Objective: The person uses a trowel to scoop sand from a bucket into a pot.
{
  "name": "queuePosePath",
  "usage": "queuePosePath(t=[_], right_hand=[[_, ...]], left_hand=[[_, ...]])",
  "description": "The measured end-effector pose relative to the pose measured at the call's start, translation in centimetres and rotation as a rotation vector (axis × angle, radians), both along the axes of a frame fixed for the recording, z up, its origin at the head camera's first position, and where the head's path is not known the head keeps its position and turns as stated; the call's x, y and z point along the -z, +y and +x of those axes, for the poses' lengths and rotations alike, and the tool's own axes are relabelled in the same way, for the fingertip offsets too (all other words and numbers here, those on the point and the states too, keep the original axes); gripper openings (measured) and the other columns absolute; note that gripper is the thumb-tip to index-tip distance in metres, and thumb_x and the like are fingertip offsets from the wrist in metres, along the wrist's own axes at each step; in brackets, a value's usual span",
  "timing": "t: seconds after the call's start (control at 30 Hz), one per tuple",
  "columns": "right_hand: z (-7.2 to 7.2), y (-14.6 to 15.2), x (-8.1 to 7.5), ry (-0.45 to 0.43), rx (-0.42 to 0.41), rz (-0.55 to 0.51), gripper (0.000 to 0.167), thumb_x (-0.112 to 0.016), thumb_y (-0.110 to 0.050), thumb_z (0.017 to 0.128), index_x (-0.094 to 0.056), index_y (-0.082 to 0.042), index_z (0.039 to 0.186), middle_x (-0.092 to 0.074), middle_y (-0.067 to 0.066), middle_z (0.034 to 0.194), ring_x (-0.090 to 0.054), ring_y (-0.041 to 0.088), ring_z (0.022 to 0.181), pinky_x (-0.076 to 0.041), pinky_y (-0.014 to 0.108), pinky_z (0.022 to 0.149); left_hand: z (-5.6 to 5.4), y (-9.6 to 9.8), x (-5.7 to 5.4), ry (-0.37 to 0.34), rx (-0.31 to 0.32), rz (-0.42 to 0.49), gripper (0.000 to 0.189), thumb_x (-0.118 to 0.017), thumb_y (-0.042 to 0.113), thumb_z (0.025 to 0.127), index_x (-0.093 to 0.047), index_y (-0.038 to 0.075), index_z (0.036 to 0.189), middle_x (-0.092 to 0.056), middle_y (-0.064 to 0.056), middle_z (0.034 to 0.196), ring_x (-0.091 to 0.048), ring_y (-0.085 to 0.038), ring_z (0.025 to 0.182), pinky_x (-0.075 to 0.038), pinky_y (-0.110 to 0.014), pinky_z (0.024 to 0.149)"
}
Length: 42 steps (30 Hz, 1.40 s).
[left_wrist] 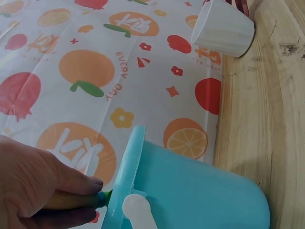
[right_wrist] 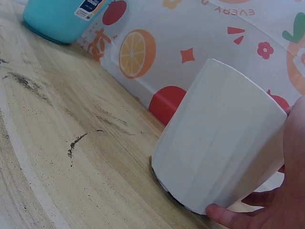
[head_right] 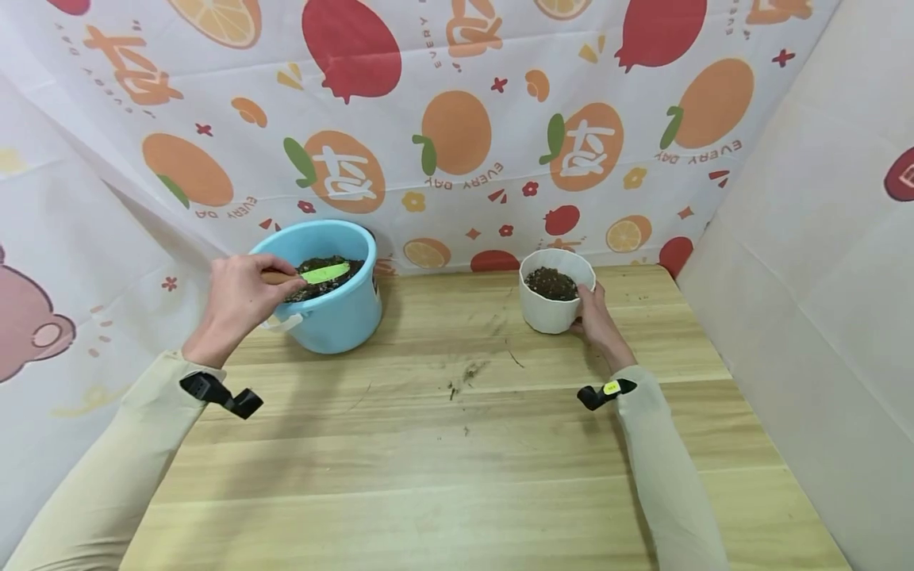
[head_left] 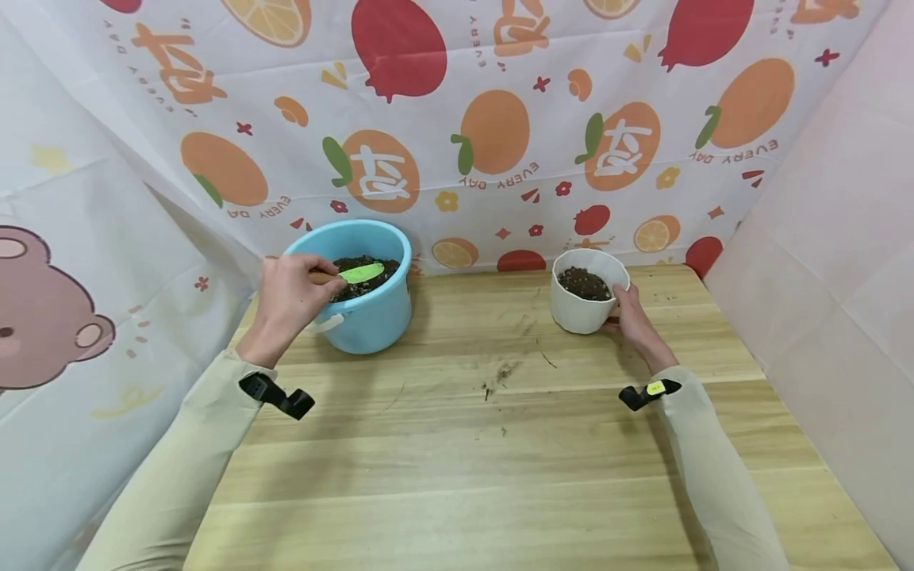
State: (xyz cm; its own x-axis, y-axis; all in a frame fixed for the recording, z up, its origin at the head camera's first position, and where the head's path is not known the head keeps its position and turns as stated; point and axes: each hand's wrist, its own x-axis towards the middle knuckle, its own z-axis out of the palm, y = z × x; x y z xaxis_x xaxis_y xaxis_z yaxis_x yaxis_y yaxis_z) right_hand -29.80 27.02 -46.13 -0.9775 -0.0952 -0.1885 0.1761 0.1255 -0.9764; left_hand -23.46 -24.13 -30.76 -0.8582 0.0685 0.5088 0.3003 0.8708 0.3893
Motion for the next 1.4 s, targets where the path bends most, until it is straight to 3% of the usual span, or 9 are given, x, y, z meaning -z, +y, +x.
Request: queuePosePath(t=[0.23,0.33,0.6,0.67,0.9,1.1,1.27,1.3,1.4], right_hand=[[0.2,0.1,0.0,-0.002,-0.017,0.005,0.066,-0.009,-0.045,0.108,0.019,-0.014,0.159,0.003,0.025,0.166,-0.036,0.055,0.136,-0.034,0.066,0.117],[0.2,0.0,0.1,0.003,-0.024,0.009,0.065,-0.009,-0.044,0.108,0.017,-0.014,0.159,0.002,0.025,0.166,-0.036,0.054,0.137,-0.034,0.066,0.116],[0.4,0.0,0.4,0.001,-0.024,0.023,0.065,-0.009,-0.046,0.109,0.018,-0.014,0.160,0.003,0.025,0.166,-0.033,0.052,0.142,-0.034,0.065,0.117],[0.5,0.0,0.3,0.003,-0.023,0.027,0.066,-0.009,-0.047,0.108,0.018,-0.015,0.160,0.002,0.025,0.167,-0.033,0.052,0.142,-0.035,0.065,0.117],[0.4,0.0,0.2,0.030,-0.021,0.043,0.068,-0.010,-0.050,0.108,0.017,-0.014,0.160,0.001,0.026,0.166,-0.036,0.056,0.138,-0.037,0.064,0.115],[0.2,0.0,0.5,0.007,-0.020,0.031,0.067,-0.010,-0.048,0.108,0.017,-0.015,0.160,0.001,0.024,0.166,-0.038,0.054,0.137,-0.037,0.064,0.115],[0.3,0.0,0.5,0.017,-0.016,0.037,0.066,-0.010,-0.048,0.108,0.016,-0.016,0.160,0.001,0.024,0.166,-0.040,0.053,0.134,-0.038,0.064,0.114],[0.4,0.1,0.4,0.019,-0.014,0.037,0.067,-0.010,-0.048,0.108,0.016,-0.015,0.160,0.001,0.024,0.166,-0.040,0.053,0.134,-0.038,0.064,0.114],[0.4,0.0,0.4,0.017,-0.017,0.036,0.067,-0.009,-0.049,0.108,0.017,-0.015,0.160,0.002,0.025,0.166,-0.038,0.054,0.136,-0.037,0.065,0.115]], left_hand=[[-0.3,-0.4,0.3,-0.041,0.015,-0.025,0.011,-0.082,0.010,0.083,-0.079,-0.001,0.085,-0.077,-0.020,0.080,-0.073,-0.035,0.068,-0.052,-0.046,0.068],[-0.4,-0.5,0.4,-0.063,0.015,-0.033,0.013,-0.082,0.011,0.083,-0.079,-0.001,0.086,-0.077,-0.020,0.080,-0.072,-0.036,0.069,-0.051,-0.052,0.076],[-0.4,-0.7,0.4,-0.119,0.023,-0.049,0.014,-0.082,0.013,0.083,-0.079,0.000,0.086,-0.077,-0.020,0.080,-0.072,-0.037,0.073,-0.049,-0.047,0.071],[-0.4,-0.7,0.3,-0.126,0.027,-0.051,0.014,-0.082,0.013,0.083,-0.078,-0.001,0.086,-0.077,-0.021,0.080,-0.071,-0.038,0.075,-0.048,-0.051,0.080],[-0.4,-0.8,0.1,-0.160,0.025,-0.057,0.014,-0.081,0.014,0.084,-0.078,0.000,0.086,-0.077,-0.021,0.081,-0.073,-0.036,0.073,-0.048,-0.049,0.076],[-0.2,-1.1,0.0,-0.220,0.023,-0.031,0.014,-0.080,0.014,0.084,-0.079,0.000,0.086,-0.077,-0.020,0.081,-0.074,-0.038,0.078,-0.039,-0.063,0.100],[-0.3,-1.3,0.1,-0.232,0.018,-0.026,0.016,-0.081,0.016,0.084,-0.079,0.001,0.087,-0.078,-0.018,0.081,-0.076,-0.035,0.078,-0.053,-0.047,0.084],[-0.3,-1.2,0.1,-0.230,0.021,-0.026,0.016,-0.082,0.016,0.084,-0.079,0.001,0.088,-0.078,-0.018,0.082,-0.076,-0.034,0.078,-0.054,-0.040,0.074],[-0.4,-1.4,0.1,-0.226,0.028,-0.025,0.017,-0.082,0.017,0.084,-0.079,0.001,0.089,-0.078,-0.018,0.083,-0.076,-0.033,0.077,-0.052,-0.032,0.065]])
